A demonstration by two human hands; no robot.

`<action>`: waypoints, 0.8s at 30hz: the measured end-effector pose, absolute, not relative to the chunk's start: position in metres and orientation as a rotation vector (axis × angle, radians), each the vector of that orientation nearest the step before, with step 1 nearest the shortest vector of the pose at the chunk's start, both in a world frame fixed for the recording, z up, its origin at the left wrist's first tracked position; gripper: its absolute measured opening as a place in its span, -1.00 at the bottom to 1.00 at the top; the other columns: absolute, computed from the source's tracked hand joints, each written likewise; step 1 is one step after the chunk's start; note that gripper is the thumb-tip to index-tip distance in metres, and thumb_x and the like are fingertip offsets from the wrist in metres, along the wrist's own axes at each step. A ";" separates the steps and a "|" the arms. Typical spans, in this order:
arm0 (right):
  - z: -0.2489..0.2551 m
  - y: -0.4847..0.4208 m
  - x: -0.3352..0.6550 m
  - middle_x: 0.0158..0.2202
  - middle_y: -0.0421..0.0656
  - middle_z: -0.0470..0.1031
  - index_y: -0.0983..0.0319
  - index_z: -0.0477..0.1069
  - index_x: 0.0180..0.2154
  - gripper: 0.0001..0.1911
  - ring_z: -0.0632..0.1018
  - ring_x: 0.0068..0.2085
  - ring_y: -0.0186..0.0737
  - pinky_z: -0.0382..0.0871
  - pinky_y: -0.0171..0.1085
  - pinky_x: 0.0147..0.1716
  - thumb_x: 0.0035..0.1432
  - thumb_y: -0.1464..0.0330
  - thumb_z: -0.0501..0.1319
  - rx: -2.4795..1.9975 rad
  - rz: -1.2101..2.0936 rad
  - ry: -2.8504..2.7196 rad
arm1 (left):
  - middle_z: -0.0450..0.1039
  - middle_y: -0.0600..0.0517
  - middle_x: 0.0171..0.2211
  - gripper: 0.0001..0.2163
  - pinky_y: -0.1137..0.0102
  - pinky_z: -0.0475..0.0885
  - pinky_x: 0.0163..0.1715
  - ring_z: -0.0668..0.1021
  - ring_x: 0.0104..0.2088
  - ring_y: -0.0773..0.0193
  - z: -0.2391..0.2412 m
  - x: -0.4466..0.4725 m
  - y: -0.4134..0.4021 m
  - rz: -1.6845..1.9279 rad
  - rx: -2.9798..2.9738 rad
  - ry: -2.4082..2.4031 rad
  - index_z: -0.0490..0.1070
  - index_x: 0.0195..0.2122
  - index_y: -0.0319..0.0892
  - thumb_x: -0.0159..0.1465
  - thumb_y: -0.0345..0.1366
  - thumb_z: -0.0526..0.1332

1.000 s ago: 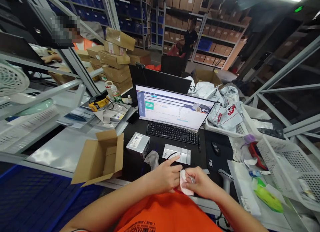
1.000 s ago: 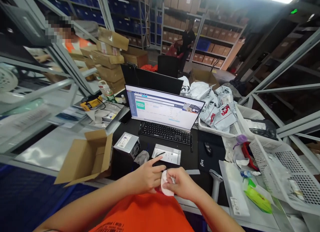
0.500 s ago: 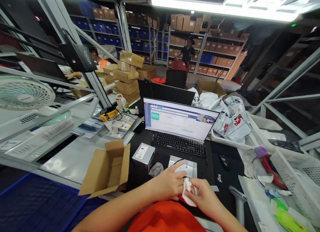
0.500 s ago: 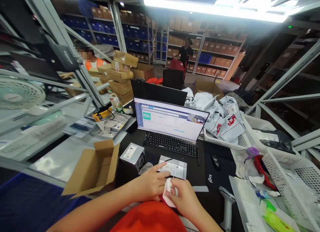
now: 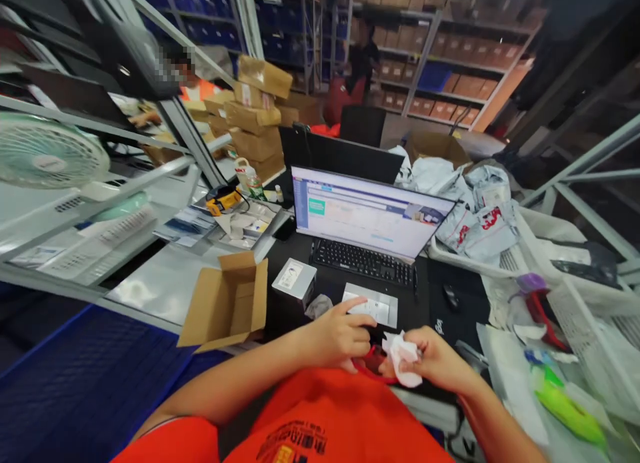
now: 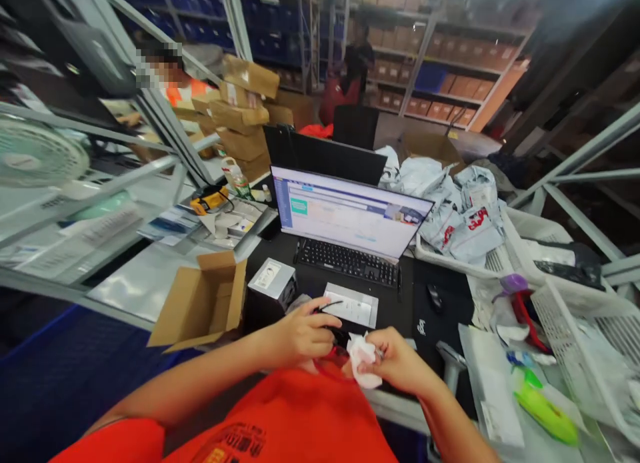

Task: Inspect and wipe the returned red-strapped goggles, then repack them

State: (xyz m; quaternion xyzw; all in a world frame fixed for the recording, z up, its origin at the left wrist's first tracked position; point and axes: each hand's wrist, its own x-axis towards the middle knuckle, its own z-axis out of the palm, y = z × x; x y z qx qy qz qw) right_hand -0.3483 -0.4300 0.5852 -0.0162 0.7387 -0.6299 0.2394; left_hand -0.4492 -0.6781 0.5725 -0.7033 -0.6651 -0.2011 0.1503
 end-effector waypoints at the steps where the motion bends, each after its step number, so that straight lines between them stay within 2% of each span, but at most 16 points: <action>1: 0.588 -0.427 -0.349 -0.61 -0.18 0.41 0.27 0.47 -0.59 -0.54 0.38 -0.52 -0.30 0.26 -0.32 -0.49 -0.14 0.02 0.49 -0.025 -1.755 1.975 | 0.60 0.09 -0.34 -0.80 0.07 -0.24 0.43 0.51 0.07 0.18 0.571 -0.450 -0.677 -0.623 -2.005 -1.912 0.48 -0.30 -0.13 0.29 -0.10 0.28; 3: 0.590 -0.417 -0.351 -0.63 -0.20 0.40 0.26 0.46 -0.59 -0.57 0.40 -0.54 -0.29 0.32 -0.32 -0.49 -0.17 0.07 0.51 0.015 -1.832 1.932 | 0.61 0.08 -0.31 -0.79 0.07 -0.20 0.43 0.52 0.07 0.17 0.569 -0.450 -0.676 -0.707 -1.982 -1.934 0.47 -0.31 -0.12 0.26 -0.09 0.31; 7: 0.584 -0.384 -0.353 -0.60 -0.22 0.45 0.25 0.47 -0.56 -0.60 0.39 -0.58 -0.34 0.28 -0.38 -0.60 -0.29 0.16 0.57 0.294 -2.085 2.138 | 0.63 0.09 -0.33 -0.84 0.07 -0.10 0.41 0.55 0.03 0.18 0.571 -0.454 -0.681 -0.887 -1.854 -2.028 0.46 -0.34 -0.09 0.25 -0.14 0.32; 12: 0.571 -0.357 -0.349 -0.45 -0.18 0.58 0.19 0.54 -0.35 -0.54 0.58 -0.44 -0.18 0.53 -0.23 -0.40 -0.30 0.14 0.58 0.721 -2.558 2.224 | 0.63 0.11 -0.32 -0.87 0.05 -0.05 0.40 0.57 0.01 0.19 0.577 -0.457 -0.687 -0.934 -1.760 -2.097 0.44 -0.38 -0.10 0.20 -0.21 0.35; 14: 0.570 -0.359 -0.344 -0.43 -0.20 0.58 0.17 0.53 -0.29 -0.55 0.59 -0.44 -0.20 0.55 -0.21 -0.37 -0.24 0.17 0.57 0.721 -2.617 2.190 | 0.64 0.11 -0.31 -0.86 0.05 -0.05 0.40 0.57 0.00 0.19 0.578 -0.458 -0.686 -0.956 -1.745 -2.086 0.45 -0.36 -0.09 0.17 -0.21 0.38; 17: 0.573 -0.370 -0.335 -0.30 -0.14 0.62 0.16 0.50 -0.19 -0.52 0.62 -0.34 -0.13 0.58 -0.13 -0.26 -0.16 0.19 0.54 0.688 -2.619 2.120 | 0.65 0.11 -0.30 -0.84 0.06 -0.02 0.40 0.58 -0.01 0.19 0.578 -0.459 -0.686 -0.995 -1.723 -2.042 0.45 -0.37 -0.09 0.15 -0.21 0.40; 19: 0.576 -0.376 -0.327 -0.28 -0.10 0.61 0.18 0.50 -0.21 -0.55 0.62 -0.30 -0.09 0.57 -0.06 -0.18 -0.13 0.17 0.53 0.733 -2.639 2.097 | 0.66 0.10 -0.28 -0.83 0.04 0.01 0.39 0.59 -0.02 0.17 0.580 -0.460 -0.687 -1.039 -1.685 -2.030 0.46 -0.37 -0.09 0.13 -0.19 0.42; 22: 0.575 -0.383 -0.314 -0.41 -0.13 0.56 0.21 0.47 -0.37 -0.63 0.58 -0.38 -0.15 0.56 -0.02 -0.14 -0.10 0.15 0.52 0.857 -2.711 2.142 | 0.67 0.08 -0.27 -0.82 -0.01 0.03 0.38 0.61 -0.07 0.15 0.586 -0.458 -0.691 -1.075 -1.565 -2.025 0.47 -0.38 -0.09 0.13 -0.17 0.43; 24: 0.570 -0.391 -0.306 -0.43 -0.15 0.55 0.22 0.47 -0.36 -0.62 0.57 -0.40 -0.18 0.55 -0.04 -0.14 -0.11 0.15 0.52 0.928 -2.748 2.193 | 0.67 0.09 -0.29 -0.84 -0.03 0.04 0.38 0.62 -0.11 0.15 0.591 -0.454 -0.693 -1.042 -1.479 -2.017 0.48 -0.39 -0.07 0.14 -0.17 0.42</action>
